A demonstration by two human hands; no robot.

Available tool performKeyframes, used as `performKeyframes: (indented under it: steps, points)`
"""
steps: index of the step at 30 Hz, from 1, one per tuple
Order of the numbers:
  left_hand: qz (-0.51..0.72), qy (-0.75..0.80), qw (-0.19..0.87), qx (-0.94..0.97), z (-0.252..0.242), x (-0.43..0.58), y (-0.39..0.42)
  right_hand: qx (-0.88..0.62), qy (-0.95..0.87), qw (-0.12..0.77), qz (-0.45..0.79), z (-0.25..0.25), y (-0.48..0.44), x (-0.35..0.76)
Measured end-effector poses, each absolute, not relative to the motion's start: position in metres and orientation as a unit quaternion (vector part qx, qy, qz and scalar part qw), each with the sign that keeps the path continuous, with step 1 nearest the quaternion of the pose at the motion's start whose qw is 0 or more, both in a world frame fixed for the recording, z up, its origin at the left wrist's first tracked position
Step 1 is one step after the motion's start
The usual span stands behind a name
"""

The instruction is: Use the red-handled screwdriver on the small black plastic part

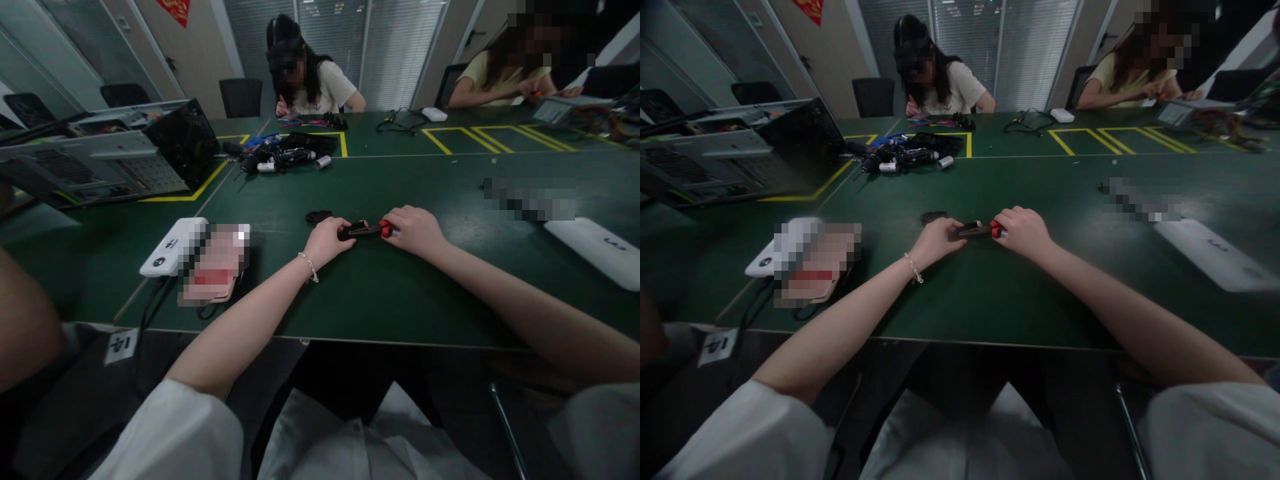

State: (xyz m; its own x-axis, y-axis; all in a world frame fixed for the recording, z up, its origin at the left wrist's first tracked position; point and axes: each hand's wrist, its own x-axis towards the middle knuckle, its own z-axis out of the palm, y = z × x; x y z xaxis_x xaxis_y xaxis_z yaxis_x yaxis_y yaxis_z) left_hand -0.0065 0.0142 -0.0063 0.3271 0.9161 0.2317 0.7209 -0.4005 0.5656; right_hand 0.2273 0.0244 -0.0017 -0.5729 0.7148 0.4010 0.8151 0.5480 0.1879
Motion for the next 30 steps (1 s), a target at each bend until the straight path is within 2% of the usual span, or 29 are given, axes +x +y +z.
performKeyframes:
  steps: [30]
  points:
    - [0.269,0.517,0.176,0.793,-0.0058,-0.0056,0.0131,-0.428,-0.873,0.143,-0.187,-0.0036,0.0277,0.2291]
